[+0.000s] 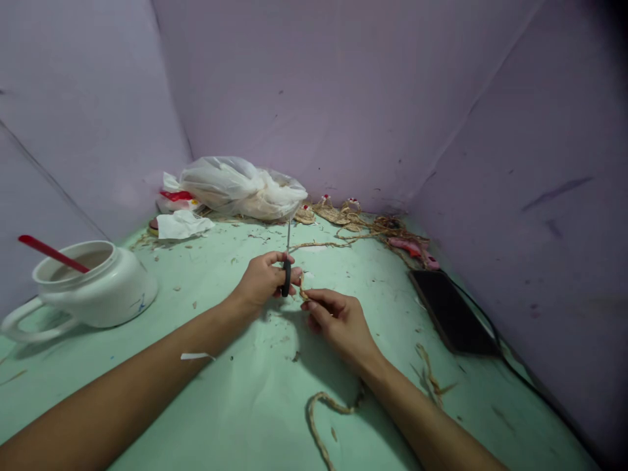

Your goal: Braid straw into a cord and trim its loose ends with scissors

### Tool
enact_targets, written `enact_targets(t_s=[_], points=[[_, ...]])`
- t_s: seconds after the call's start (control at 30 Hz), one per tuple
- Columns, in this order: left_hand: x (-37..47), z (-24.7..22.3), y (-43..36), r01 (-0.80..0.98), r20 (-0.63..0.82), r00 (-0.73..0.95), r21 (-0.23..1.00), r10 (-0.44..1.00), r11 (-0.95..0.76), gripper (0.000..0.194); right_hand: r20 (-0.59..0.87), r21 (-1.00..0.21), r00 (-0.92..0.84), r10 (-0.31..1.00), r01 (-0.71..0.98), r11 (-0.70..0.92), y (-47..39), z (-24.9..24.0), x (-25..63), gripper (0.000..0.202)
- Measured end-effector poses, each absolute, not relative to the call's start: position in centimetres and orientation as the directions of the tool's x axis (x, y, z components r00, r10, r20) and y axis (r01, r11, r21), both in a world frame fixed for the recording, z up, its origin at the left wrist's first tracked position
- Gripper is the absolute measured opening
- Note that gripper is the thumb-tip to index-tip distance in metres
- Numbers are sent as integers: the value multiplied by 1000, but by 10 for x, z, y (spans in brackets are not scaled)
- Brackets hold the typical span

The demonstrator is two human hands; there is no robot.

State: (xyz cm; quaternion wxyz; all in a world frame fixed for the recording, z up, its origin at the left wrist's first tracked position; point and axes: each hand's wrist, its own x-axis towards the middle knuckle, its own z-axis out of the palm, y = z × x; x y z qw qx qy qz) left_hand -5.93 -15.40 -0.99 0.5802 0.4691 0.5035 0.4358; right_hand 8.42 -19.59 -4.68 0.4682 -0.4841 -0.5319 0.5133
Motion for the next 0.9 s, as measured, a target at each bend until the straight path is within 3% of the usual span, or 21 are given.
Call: enact_targets(t_s=[0.07,0.17,0.4,0.67,0.9], points=[[-61,-12,-152,-42,-261,124,963,957,268,39,154,-952,-83,985,254,170,-198,-52,86,20],[-63,-14,-150,-69,-299,147,948,943,312,41,240,-885,-106,965,385,262,-202,-54,86,22],[-61,-11,-154,-165,-234,137,953,963,255,44,101,-921,-62,993,371,117,-202,-42,80,24],[-55,-10,-162,-227,-121,114,963,986,145,42,285,-863,-8,959,432,260,-204,-47,85,14],[-52,-7,-164,-222,-100,126,967,987,126,41,255,-862,35,966,462,211,-205,-46,84,12]])
